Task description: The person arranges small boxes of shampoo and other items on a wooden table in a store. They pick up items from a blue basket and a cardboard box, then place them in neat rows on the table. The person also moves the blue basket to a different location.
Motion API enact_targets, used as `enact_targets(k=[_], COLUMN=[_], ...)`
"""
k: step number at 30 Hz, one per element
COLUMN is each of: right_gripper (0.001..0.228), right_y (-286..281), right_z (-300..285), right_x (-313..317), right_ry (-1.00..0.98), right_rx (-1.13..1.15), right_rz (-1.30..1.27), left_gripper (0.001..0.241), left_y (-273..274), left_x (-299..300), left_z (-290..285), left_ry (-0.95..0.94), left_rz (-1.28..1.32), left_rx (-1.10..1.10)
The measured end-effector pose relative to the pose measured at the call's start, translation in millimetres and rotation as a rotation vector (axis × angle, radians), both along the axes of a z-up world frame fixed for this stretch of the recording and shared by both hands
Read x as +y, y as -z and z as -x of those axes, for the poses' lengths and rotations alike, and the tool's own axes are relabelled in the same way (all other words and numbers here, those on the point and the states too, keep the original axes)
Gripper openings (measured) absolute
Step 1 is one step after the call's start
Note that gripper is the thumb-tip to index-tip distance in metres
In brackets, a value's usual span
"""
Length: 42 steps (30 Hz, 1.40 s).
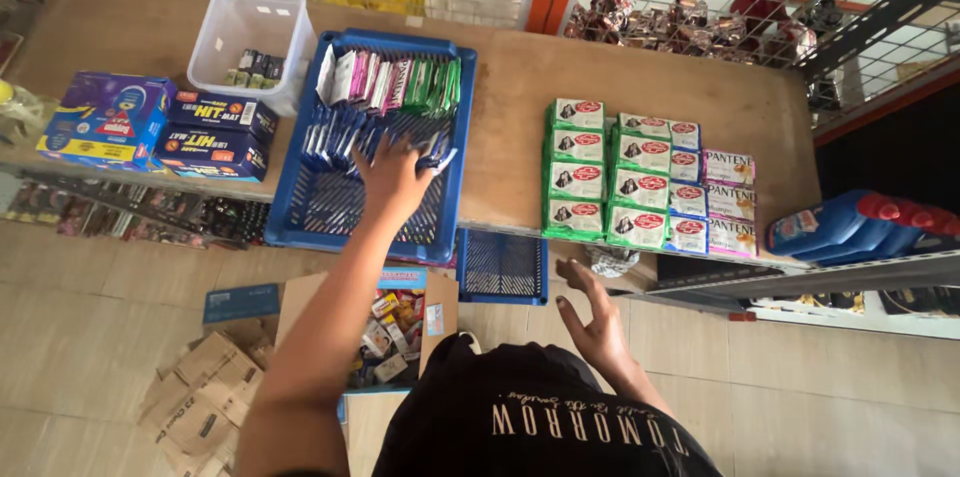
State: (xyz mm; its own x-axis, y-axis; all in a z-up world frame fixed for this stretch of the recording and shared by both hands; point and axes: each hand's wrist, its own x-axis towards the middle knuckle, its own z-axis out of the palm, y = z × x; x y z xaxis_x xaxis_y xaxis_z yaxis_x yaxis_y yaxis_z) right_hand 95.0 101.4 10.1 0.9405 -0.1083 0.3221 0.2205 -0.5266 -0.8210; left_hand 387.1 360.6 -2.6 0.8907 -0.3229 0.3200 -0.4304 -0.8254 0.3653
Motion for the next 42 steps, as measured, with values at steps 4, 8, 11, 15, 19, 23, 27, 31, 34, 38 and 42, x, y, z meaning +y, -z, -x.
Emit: enact_targets(k=[4,8,11,15,19,23,27,31,34,38,42], right_gripper=[0.066,0.07,0.065,0.059,0.059,0.051,0.047,0.037,0.04,0.04,0.042], right_y=[-21.1,-43.3,-43.4,-25.8,-12.0,14.7,46.3,46.7,22.4,-11.7,-35.6], right_z=[-6.1,-16.6,-17.9,2.5,48.9,86.5,120.9,161.6,166.4,178.6,186.8], right_x=[0.6,-12.9,-23.8,-42.1,-64.1,-96.2,-137.0,-170.6,-178.1,-194.7,-222.9], right_ry=[-0.091,-0.217,-0.153,0.068,0.079,0.122,0.259,0.286,0.239,0.238,0.095], right_rx=[0.048,0.221,0.323,0.328,0.301,0.336,0.374,0.105,0.309,0.337,0.188], right_rz=[-0.124,-0.743,-1.124,-0.927,-0.723,-0.748,-0.718,0.246,-1.458,-1.411,-1.304], left_gripper=[0.029,0.047,0.06,0.094,0.104,0.098,0.083,0.061,0.062,0.07,0.086], left_y=[-22.7,-28.0,-28.4,-25.1,-21.7,-0.8,33.7,50.3,35.6,22.3,22.6], left_x=[-13.1,-70.8,-104.7,-141.2,-171.3,-199.9,-220.0,-227.1,-234.8,-253.1,-272.7], left_z=[80.9,169.3,226.0,260.7,283.3,312.9,341.7,363.2,368.5,376.5,370.7], left_ry=[0.028,0.262,0.399,0.61,0.581,0.473,0.44,0.154,0.159,0.316,0.257], left_rz=[0.666,0.927,0.823,0.809,1.0,1.059,1.255,1.58,1.663,1.662,1.494], left_rx=[0.68,0.479,0.225,0.297,0.65,0.941,1.054,1.414,1.575,1.492,1.383])
